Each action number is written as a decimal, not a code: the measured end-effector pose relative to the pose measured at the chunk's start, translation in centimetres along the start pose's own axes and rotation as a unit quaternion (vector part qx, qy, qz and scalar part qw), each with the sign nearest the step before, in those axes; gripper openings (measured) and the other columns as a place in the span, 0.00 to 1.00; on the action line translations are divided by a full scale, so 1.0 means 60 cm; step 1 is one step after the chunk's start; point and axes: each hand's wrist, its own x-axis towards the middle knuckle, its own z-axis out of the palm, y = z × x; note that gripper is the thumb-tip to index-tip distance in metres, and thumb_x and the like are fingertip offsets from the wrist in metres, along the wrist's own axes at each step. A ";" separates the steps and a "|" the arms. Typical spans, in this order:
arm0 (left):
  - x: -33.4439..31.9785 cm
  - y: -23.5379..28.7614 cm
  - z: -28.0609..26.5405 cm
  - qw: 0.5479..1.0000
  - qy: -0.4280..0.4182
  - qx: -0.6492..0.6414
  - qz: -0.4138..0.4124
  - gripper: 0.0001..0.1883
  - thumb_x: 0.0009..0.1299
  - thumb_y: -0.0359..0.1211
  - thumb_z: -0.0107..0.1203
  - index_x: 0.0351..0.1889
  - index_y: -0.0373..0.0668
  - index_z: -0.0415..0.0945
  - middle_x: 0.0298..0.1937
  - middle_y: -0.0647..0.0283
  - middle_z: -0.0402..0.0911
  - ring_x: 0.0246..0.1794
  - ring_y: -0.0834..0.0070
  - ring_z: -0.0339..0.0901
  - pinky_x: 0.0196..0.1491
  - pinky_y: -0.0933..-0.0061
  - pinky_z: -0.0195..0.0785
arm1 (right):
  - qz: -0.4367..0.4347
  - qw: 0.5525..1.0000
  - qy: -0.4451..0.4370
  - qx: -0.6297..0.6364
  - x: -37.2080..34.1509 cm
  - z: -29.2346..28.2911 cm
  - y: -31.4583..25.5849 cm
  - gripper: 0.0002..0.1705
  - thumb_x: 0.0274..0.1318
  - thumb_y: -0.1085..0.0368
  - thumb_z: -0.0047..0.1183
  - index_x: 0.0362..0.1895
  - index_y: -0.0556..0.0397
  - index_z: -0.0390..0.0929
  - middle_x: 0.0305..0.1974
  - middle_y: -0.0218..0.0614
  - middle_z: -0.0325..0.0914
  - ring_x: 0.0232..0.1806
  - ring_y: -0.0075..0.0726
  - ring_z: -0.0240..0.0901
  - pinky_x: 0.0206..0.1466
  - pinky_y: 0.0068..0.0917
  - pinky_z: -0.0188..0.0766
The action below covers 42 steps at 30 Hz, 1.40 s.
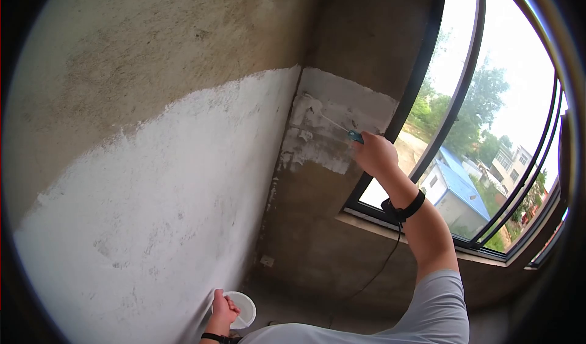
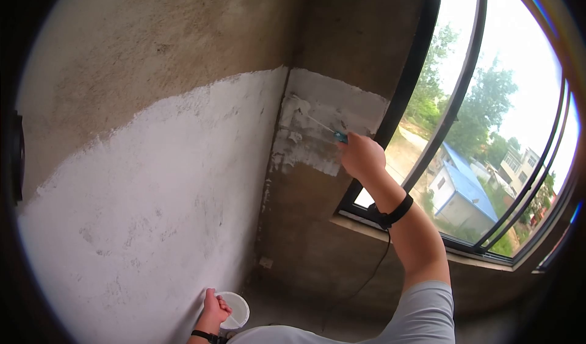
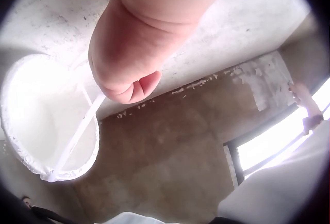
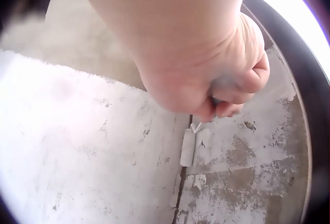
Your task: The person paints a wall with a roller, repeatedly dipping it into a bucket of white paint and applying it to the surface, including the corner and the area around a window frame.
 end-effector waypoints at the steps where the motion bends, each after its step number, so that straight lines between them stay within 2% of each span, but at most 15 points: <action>1: 0.003 0.000 0.000 1.000 0.000 0.001 -0.001 0.21 0.71 0.55 0.48 0.22 0.54 0.61 0.12 0.75 0.50 0.12 0.76 0.48 0.25 0.67 0.49 | 0.004 1.000 0.004 0.001 -0.007 -0.005 0.010 0.17 0.67 0.52 0.52 0.44 0.52 0.80 0.37 0.49 0.84 0.44 0.60 0.81 0.46 0.51 0.77; 4: 0.008 -0.002 0.000 1.000 -0.002 0.004 -0.008 0.21 0.71 0.55 0.48 0.23 0.54 0.61 0.12 0.74 0.50 0.12 0.76 0.48 0.25 0.66 0.49 | 0.021 1.000 0.019 -0.003 -0.029 -0.011 0.051 0.16 0.67 0.52 0.53 0.44 0.52 0.80 0.36 0.49 0.84 0.43 0.61 0.81 0.46 0.51 0.76; 6: 0.012 0.000 0.000 1.000 -0.002 -0.006 -0.015 0.21 0.72 0.54 0.48 0.23 0.54 0.61 0.12 0.75 0.50 0.13 0.76 0.48 0.25 0.66 0.49 | -0.003 0.999 0.043 0.001 -0.047 -0.001 0.086 0.15 0.67 0.53 0.53 0.42 0.52 0.79 0.35 0.49 0.83 0.42 0.61 0.81 0.45 0.52 0.75; 8: 0.012 -0.002 0.003 1.000 -0.001 -0.002 -0.008 0.21 0.71 0.54 0.48 0.24 0.54 0.61 0.12 0.75 0.50 0.13 0.77 0.48 0.25 0.66 0.49 | -0.039 0.996 0.075 -0.001 -0.062 -0.008 0.096 0.15 0.67 0.54 0.53 0.40 0.53 0.78 0.35 0.50 0.83 0.41 0.62 0.80 0.44 0.53 0.74; 11: 0.012 -0.003 0.006 1.000 0.003 0.002 -0.002 0.21 0.71 0.54 0.48 0.24 0.54 0.61 0.12 0.75 0.51 0.13 0.77 0.48 0.25 0.67 0.49 | -0.026 0.997 0.071 0.016 -0.058 -0.017 0.098 0.15 0.67 0.54 0.53 0.39 0.53 0.77 0.34 0.50 0.82 0.41 0.63 0.80 0.44 0.53 0.74; 17: 0.006 0.001 0.002 1.000 -0.003 0.002 0.000 0.21 0.69 0.55 0.50 0.23 0.54 0.61 0.13 0.76 0.52 0.13 0.79 0.47 0.26 0.70 0.50 | 0.026 0.999 0.032 0.019 -0.023 -0.021 0.048 0.15 0.67 0.53 0.53 0.40 0.53 0.78 0.36 0.50 0.83 0.43 0.63 0.80 0.45 0.53 0.74; 26: -0.004 -0.003 0.001 1.000 -0.002 -0.003 0.000 0.20 0.69 0.55 0.49 0.23 0.54 0.61 0.14 0.77 0.52 0.13 0.79 0.47 0.26 0.69 0.50 | -0.001 1.000 0.030 0.007 0.041 -0.020 -0.018 0.17 0.66 0.52 0.54 0.46 0.51 0.81 0.39 0.50 0.85 0.46 0.61 0.81 0.48 0.51 0.76; 31: 0.003 -0.006 0.002 1.000 -0.005 -0.007 0.003 0.20 0.71 0.54 0.48 0.24 0.54 0.61 0.13 0.76 0.51 0.12 0.78 0.47 0.25 0.68 0.49 | 0.001 0.999 0.046 0.013 0.015 -0.023 0.019 0.18 0.66 0.51 0.53 0.48 0.51 0.81 0.39 0.49 0.85 0.46 0.60 0.81 0.48 0.49 0.76; 33: 0.001 -0.006 0.002 1.000 -0.003 -0.007 -0.008 0.20 0.71 0.54 0.48 0.24 0.54 0.61 0.13 0.76 0.51 0.13 0.78 0.48 0.25 0.68 0.49 | 0.048 0.999 0.000 0.006 -0.006 -0.039 0.040 0.18 0.68 0.51 0.52 0.47 0.50 0.81 0.39 0.49 0.85 0.46 0.59 0.81 0.48 0.49 0.76; 36: -0.004 -0.009 0.006 1.000 0.005 0.000 0.007 0.20 0.71 0.54 0.48 0.24 0.54 0.61 0.13 0.76 0.51 0.13 0.78 0.48 0.25 0.68 0.50 | 0.053 0.999 0.008 -0.011 -0.039 -0.042 0.089 0.17 0.68 0.51 0.52 0.47 0.50 0.81 0.38 0.49 0.84 0.45 0.59 0.81 0.47 0.50 0.76; 42: -0.008 -0.012 0.008 1.000 0.004 0.002 -0.001 0.20 0.70 0.54 0.48 0.24 0.54 0.61 0.13 0.76 0.50 0.13 0.78 0.48 0.25 0.68 0.50 | 0.069 0.996 0.056 0.000 -0.106 -0.039 0.172 0.12 0.66 0.55 0.54 0.39 0.49 0.81 0.33 0.49 0.83 0.41 0.61 0.80 0.43 0.53 0.74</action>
